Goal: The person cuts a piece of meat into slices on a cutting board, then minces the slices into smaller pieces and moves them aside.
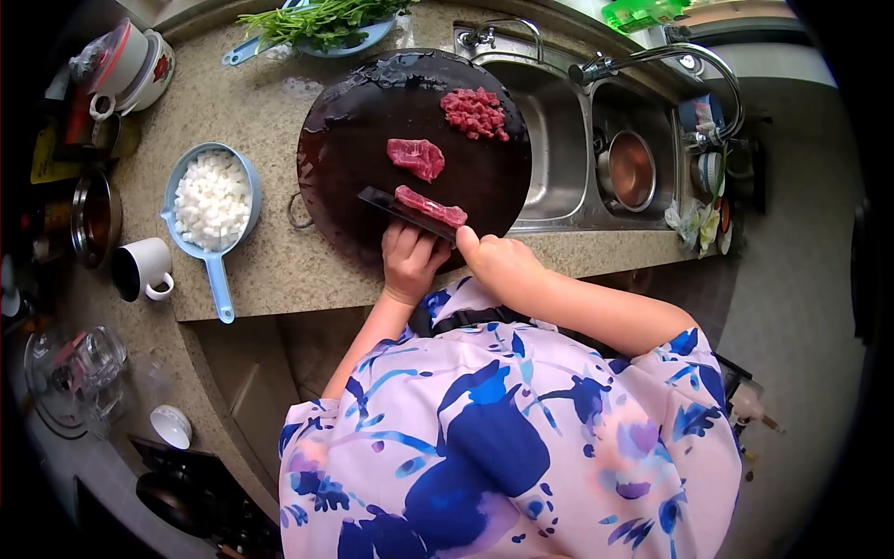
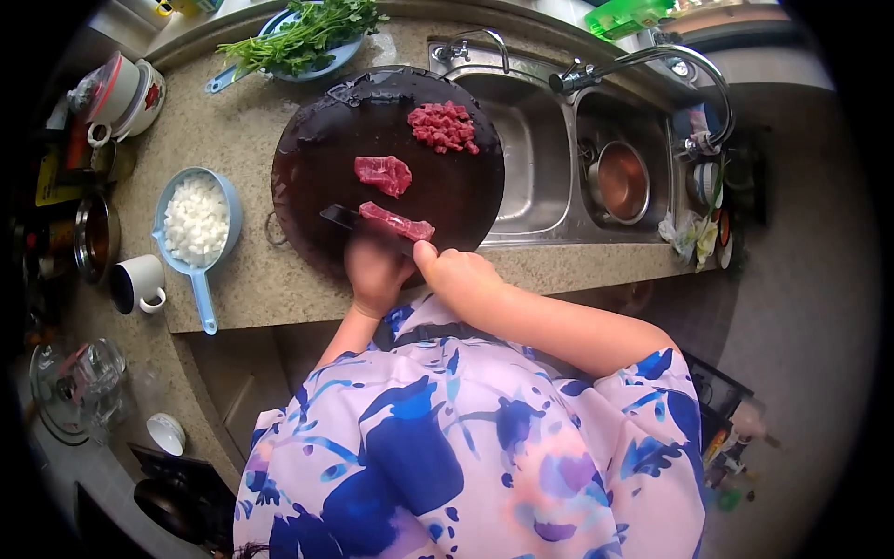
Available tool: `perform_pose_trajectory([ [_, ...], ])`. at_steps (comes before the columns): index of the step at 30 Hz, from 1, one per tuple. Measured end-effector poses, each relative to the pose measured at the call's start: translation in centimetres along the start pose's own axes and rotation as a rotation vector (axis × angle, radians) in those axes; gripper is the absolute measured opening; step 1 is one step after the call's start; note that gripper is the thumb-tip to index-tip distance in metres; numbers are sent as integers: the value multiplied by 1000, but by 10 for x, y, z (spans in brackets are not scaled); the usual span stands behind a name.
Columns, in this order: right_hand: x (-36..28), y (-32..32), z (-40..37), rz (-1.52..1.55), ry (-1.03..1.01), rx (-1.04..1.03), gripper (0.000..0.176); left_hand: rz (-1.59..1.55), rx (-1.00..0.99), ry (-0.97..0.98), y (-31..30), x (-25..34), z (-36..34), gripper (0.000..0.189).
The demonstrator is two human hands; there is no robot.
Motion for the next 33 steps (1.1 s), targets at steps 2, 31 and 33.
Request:
perform_pose_trajectory([
  [2,21,7,-27,-33,123,-102,20,-26,-96,-68,8,-6,2,38],
  [31,-2,2,42,19,-168,63,21,28,100,47,-7,10,4,38],
  [33,-9,-5,50,69,-183,66,21,31,105,50,-6,9,2,40],
])
Point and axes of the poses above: each hand's wrist, its own z-axis towards the middle knuckle, its own y-axis out of the palm, x = y × z, the point moved 5 cm from there along z, towards the middle knuckle, and after that the axes turned 3 degrees about -x, right-handed, at the moved point
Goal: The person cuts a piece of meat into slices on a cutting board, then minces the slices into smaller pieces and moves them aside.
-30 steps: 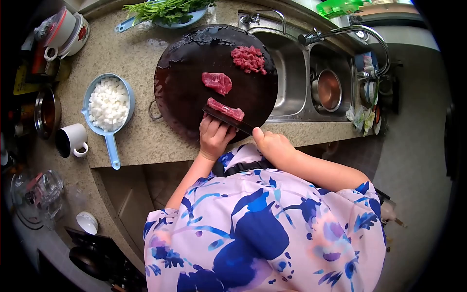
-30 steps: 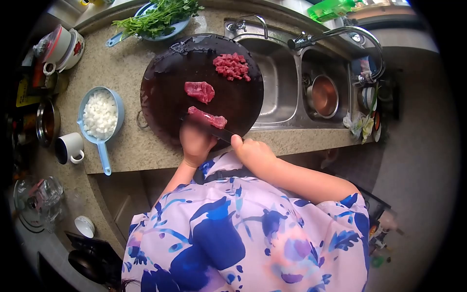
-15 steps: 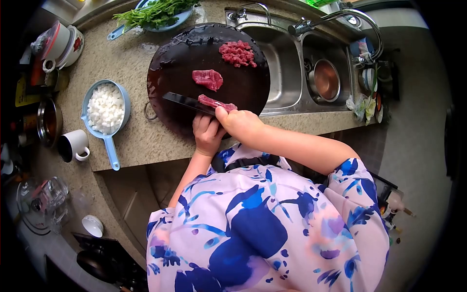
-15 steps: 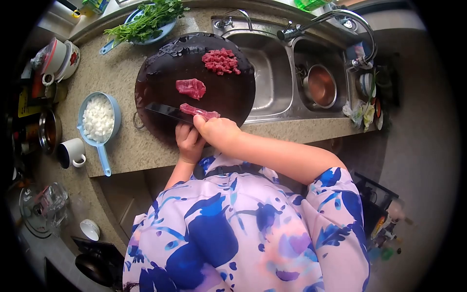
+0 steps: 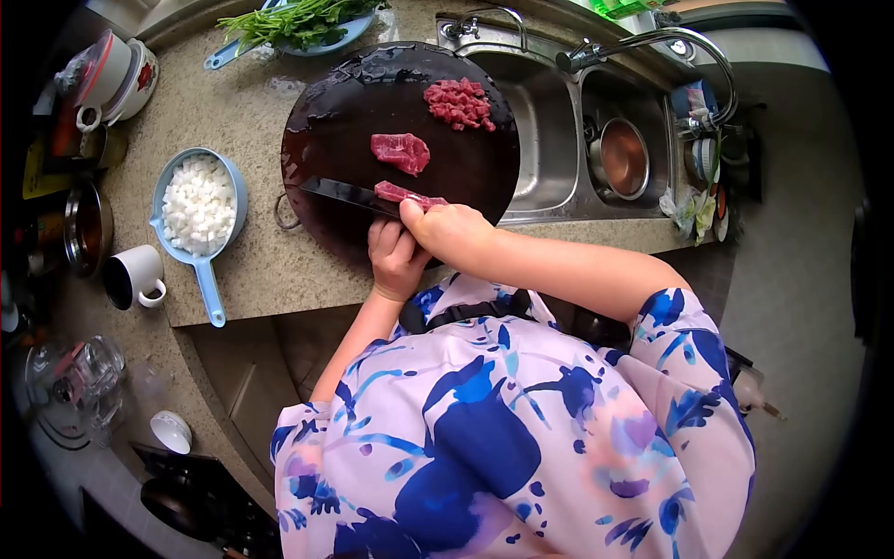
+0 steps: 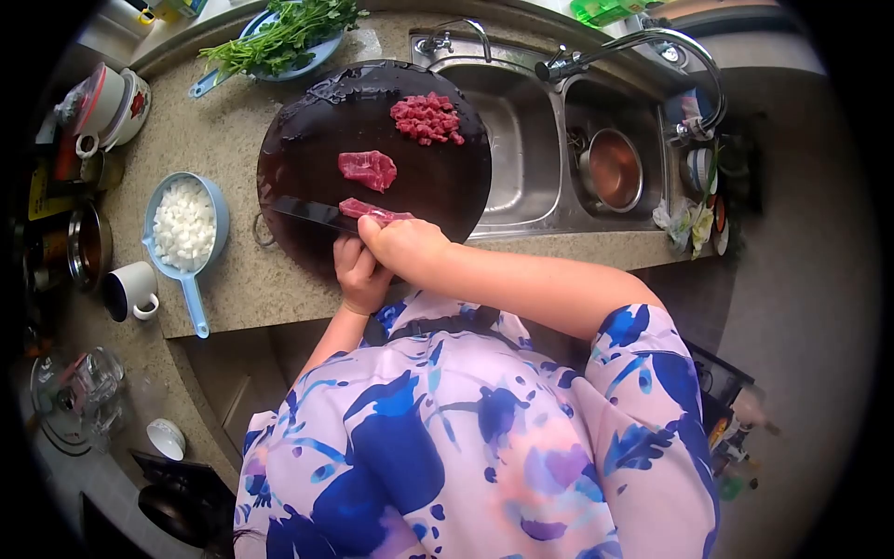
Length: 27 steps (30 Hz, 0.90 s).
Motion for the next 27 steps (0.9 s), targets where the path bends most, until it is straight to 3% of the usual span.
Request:
perform_pose_trajectory([
  [3,0,-4,-4,47,44,-2,22,24,38,14,0,2,1,38],
  [8,29,6,-80,1,266,-207,19,17,78,59,1,3,2,34],
  [12,39,5,-82,-1,232,-219,21,-13,-20,89,-4,15,19,37],
  [15,40,12,-47,-73,86,-204,25,-38,-38,97,-5,14,19,37],
  [17,35,12,-23,0,0,-62,24,14,47,27,2,2,-1,35],
  [24,32,6,-40,49,103,-86,25,33,35,33,0,5,1,28],
  [27,54,12,-60,11,248,-262,26,26,38,37,1,6,2,27],
])
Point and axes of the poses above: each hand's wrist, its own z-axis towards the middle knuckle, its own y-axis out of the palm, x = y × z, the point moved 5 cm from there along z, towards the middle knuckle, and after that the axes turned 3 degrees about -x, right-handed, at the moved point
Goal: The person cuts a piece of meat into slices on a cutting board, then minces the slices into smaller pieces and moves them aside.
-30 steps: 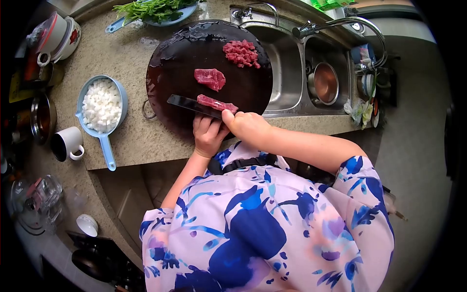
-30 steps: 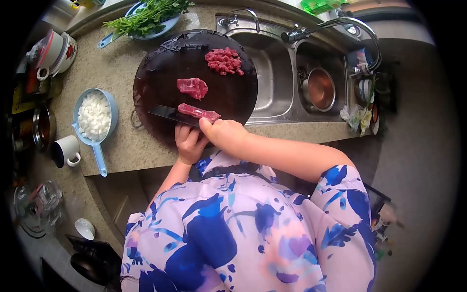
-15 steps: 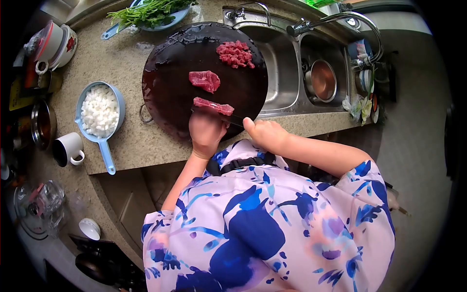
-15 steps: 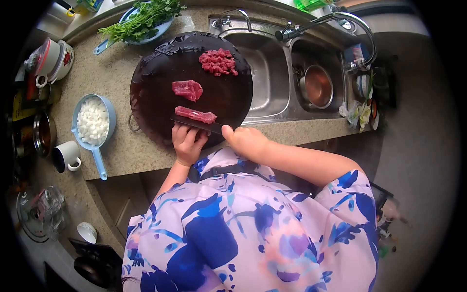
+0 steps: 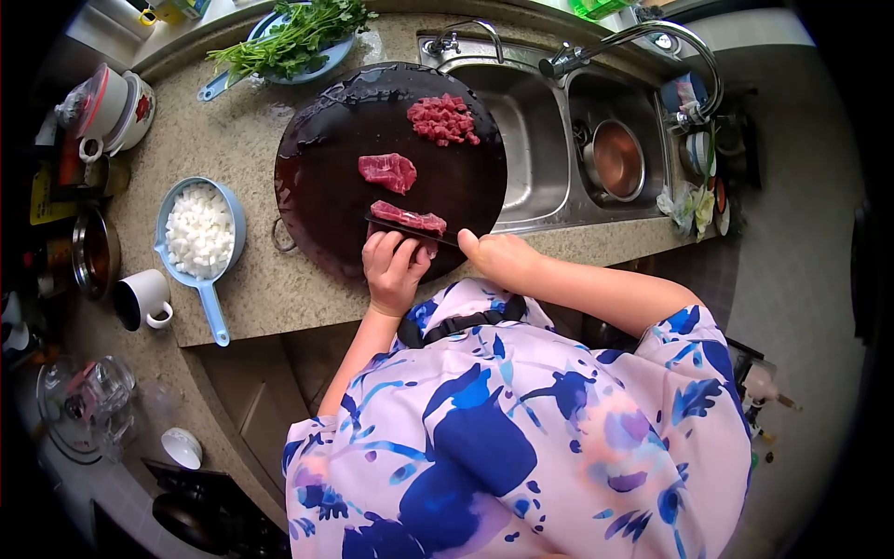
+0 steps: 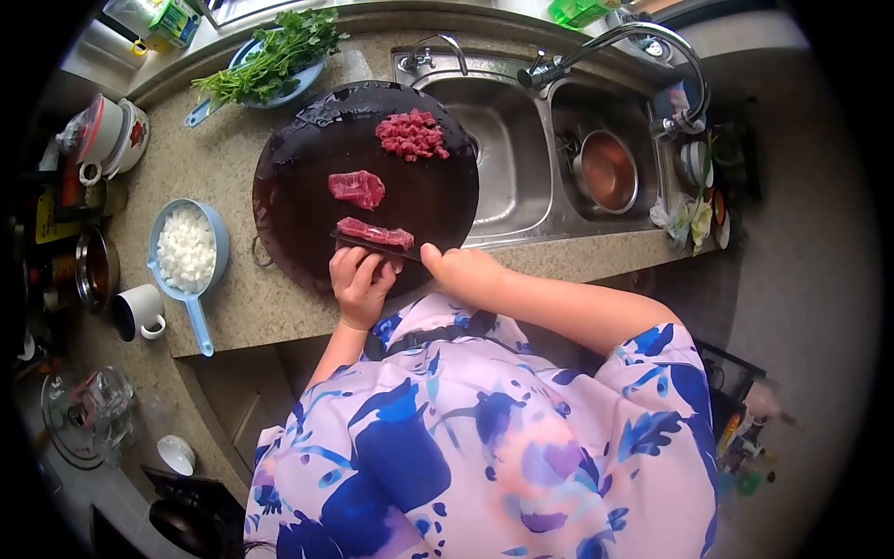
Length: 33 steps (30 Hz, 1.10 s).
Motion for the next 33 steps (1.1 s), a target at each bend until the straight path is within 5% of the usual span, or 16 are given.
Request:
perform_pose_trajectory([
  [6,-21,0,40,-12,-226,180,27,12,2,-7,2,0,-1,27],
  [15,22,15,-4,-34,-63,12,26,76,11,-2,2,2,-2,24],
  [18,-10,4,29,-61,-251,226,25,86,18,-1,2,3,-3,25],
  [26,13,2,-5,-27,-146,72,24,110,28,13,0,8,0,27],
  [33,8,-41,19,-104,-344,241,21,146,7,-5,1,8,-1,27],
])
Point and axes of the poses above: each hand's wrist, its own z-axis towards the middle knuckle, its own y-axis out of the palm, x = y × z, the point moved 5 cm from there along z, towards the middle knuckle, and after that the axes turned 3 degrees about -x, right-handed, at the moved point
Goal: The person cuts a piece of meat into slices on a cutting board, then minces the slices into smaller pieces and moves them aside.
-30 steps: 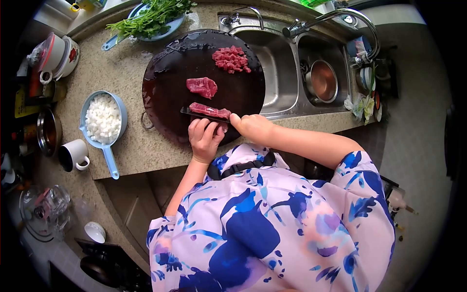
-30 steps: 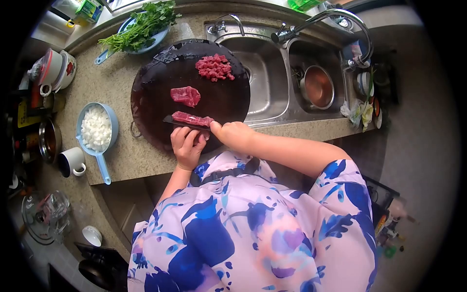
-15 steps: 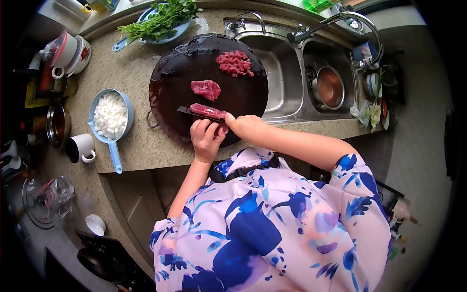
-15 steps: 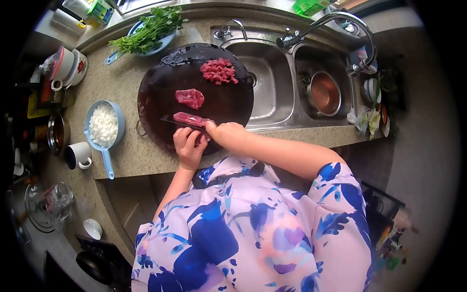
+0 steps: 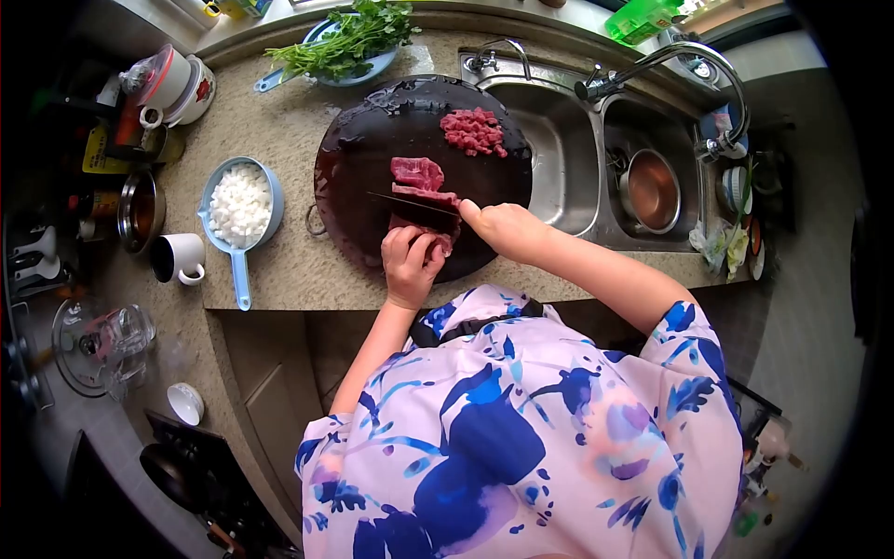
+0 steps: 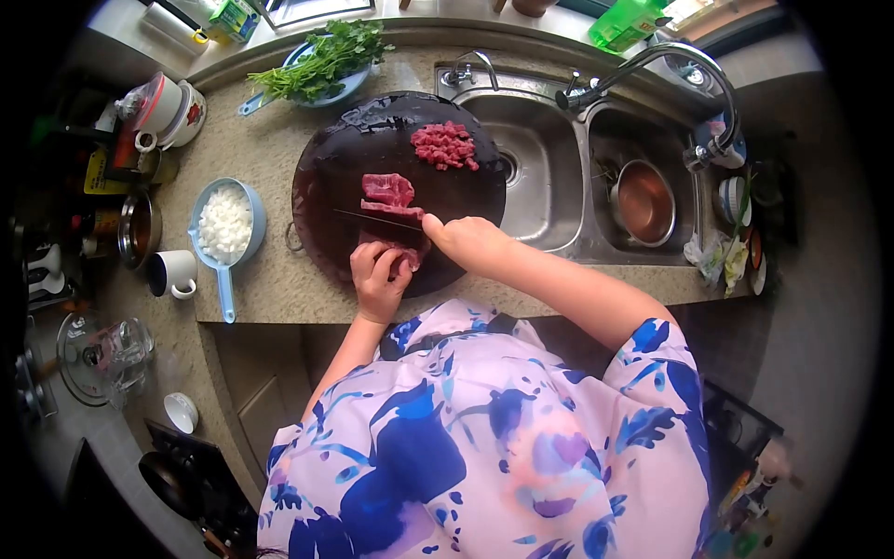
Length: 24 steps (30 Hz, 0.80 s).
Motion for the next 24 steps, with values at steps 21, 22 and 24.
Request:
perform_pose_trajectory([
  [21,-12,30,18,94,2,-7,23,32,-24,6,5,2,-1,28],
  [22,-17,27,29,145,-11,9,22,36,-33,6,4,1,-1,27],
  [24,-20,22,30,189,-16,21,20,38,-46,-3,3,1,-2,27],
])
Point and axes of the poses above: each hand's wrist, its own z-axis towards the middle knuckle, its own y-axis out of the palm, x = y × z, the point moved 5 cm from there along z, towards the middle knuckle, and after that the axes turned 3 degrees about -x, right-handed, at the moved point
